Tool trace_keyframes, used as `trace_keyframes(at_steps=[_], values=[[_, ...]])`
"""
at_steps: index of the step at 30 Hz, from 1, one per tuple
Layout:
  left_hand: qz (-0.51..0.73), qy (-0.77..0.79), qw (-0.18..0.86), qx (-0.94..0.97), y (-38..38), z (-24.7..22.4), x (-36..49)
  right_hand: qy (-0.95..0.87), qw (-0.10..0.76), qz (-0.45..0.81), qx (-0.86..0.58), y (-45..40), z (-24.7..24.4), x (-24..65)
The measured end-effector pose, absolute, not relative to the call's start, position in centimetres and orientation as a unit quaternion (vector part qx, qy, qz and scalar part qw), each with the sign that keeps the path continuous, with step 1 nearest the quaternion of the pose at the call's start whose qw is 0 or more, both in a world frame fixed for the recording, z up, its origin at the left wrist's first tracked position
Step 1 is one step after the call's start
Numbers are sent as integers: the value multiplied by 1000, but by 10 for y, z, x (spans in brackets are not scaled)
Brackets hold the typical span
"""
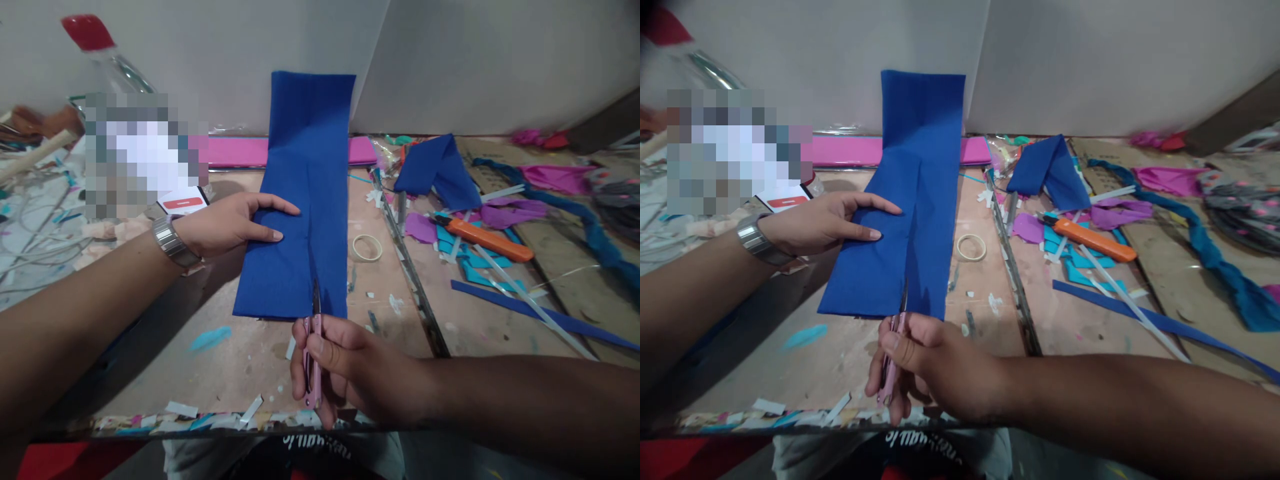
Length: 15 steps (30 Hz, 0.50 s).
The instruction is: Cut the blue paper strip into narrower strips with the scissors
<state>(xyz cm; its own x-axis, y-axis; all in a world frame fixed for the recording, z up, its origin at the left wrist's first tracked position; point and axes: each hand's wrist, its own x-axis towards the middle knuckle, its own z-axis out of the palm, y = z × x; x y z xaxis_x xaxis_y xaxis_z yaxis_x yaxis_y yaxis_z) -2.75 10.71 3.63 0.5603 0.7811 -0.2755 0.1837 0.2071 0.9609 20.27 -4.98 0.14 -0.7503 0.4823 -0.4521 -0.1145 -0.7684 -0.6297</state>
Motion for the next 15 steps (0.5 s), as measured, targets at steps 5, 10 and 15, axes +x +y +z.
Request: trace_keyframes(at_steps=[5, 10, 15], values=[[227, 408, 661, 588, 106, 37, -27, -299, 168, 885, -315, -50, 4, 203], [228, 412, 661, 584, 105, 38, -26, -303, 163, 884, -318, -50, 5, 203], [224, 409, 663, 586, 106, 37, -27, -310, 165, 884, -310, -50, 3, 203]])
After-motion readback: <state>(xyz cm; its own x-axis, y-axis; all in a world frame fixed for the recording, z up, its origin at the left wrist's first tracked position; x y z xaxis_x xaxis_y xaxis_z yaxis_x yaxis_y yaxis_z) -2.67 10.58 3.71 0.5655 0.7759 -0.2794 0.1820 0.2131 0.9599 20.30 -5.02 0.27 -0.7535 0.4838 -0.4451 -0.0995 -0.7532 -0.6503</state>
